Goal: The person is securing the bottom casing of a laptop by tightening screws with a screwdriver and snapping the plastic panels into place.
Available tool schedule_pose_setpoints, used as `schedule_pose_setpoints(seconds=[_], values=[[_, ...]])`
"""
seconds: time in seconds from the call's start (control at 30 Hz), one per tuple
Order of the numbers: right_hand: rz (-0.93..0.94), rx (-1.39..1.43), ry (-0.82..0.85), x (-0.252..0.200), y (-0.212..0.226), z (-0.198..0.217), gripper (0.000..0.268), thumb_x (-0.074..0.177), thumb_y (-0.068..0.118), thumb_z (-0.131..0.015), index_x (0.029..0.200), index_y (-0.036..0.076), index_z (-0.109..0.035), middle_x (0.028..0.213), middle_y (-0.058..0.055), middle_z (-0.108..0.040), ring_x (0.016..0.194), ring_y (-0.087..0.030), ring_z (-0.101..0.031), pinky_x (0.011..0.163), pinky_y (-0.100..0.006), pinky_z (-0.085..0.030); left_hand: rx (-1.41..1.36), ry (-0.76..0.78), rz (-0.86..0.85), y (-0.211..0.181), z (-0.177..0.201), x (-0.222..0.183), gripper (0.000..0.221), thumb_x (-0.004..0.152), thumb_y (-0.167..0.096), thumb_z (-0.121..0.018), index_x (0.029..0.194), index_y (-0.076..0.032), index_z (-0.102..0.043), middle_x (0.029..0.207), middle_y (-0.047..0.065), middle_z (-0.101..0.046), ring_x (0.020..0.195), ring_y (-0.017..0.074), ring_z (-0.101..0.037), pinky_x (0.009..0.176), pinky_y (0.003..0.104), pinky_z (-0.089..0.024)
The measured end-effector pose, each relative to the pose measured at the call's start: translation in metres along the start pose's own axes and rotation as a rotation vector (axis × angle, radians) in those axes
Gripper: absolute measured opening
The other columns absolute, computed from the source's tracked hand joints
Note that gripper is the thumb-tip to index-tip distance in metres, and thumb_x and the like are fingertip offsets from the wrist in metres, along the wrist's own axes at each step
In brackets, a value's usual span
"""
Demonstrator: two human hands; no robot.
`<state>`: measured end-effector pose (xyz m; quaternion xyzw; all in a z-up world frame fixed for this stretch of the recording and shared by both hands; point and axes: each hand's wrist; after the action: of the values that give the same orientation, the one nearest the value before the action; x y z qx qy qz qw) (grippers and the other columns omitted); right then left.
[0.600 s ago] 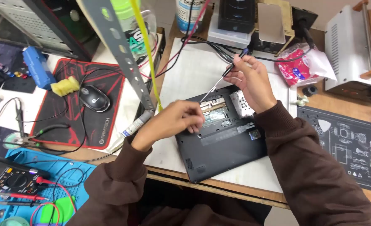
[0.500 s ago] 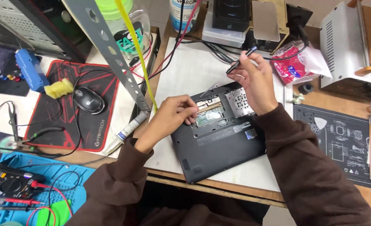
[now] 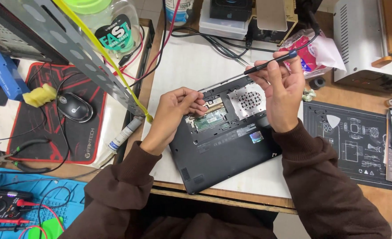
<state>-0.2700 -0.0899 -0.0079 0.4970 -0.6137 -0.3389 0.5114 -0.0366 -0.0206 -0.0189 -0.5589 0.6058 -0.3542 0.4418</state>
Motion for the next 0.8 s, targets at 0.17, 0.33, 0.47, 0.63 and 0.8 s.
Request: schedule_pose_setpoints(seconds=[0.17,0.33,0.47,0.63,0.8], values=[[0.033,-0.006,-0.002,0.0,0.004,0.006,0.029,0.11,0.019,-0.056,0.132,0.008,-0.041,0.114,-0.019,-0.071,0.105,-0.027,-0.077,0.098,-0.038,-0.067,-0.042,-0.032,0.004,-0.001,-0.005,0.002,0.025,0.102,-0.011,-0.06,0.103,0.012,-0.068,0.085,0.022,-0.072,0.073,0.0239,-0.077,0.069,0.032,-0.068],[0.026,-0.012,0.019,-0.003,0.001,0.006,0.029,0.11,0.02,-0.056,0.132,0.008,-0.041,0.114,-0.018,-0.071,0.106,-0.027,-0.076,0.098,-0.038,-0.067,-0.076,-0.031,0.006,0.002,-0.007,0.002,0.025,0.103,-0.012,-0.06,0.103,0.012,-0.067,0.085,0.023,-0.072,0.074,0.0252,-0.078,0.069,0.034,-0.068],[0.04,-0.04,0.025,-0.007,0.004,0.001,0.03,0.11,0.021,-0.055,0.133,0.008,-0.04,0.115,-0.019,-0.07,0.105,-0.027,-0.076,0.098,-0.038,-0.067,-0.072,-0.037,-0.011,0.004,-0.005,-0.001,0.025,0.102,-0.011,-0.061,0.102,0.013,-0.068,0.085,0.023,-0.071,0.072,0.0261,-0.077,0.067,0.034,-0.068],[0.077,-0.068,0.014,-0.009,0.007,-0.002,0.031,0.111,0.022,-0.054,0.133,0.007,-0.039,0.114,-0.018,-0.069,0.105,-0.026,-0.076,0.097,-0.037,-0.068,-0.074,-0.033,-0.039,-0.001,-0.007,-0.002,0.025,0.102,-0.011,-0.061,0.102,0.012,-0.068,0.085,0.023,-0.071,0.07,0.0263,-0.077,0.067,0.034,-0.068],[0.113,-0.056,-0.005,-0.011,0.01,-0.003,0.031,0.111,0.023,-0.054,0.133,0.007,-0.038,0.116,-0.019,-0.068,0.106,-0.028,-0.076,0.098,-0.039,-0.068,-0.069,-0.034,-0.074,0.003,-0.005,-0.001,0.026,0.101,-0.013,-0.062,0.102,0.013,-0.068,0.085,0.023,-0.071,0.071,0.0259,-0.077,0.066,0.034,-0.068]])
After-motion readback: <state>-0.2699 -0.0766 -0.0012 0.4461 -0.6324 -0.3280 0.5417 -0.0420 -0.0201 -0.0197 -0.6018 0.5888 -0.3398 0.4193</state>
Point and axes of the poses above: each hand's wrist, its own x-axis towards the middle knuckle, its own z-axis out of the back of the hand, y = z × x
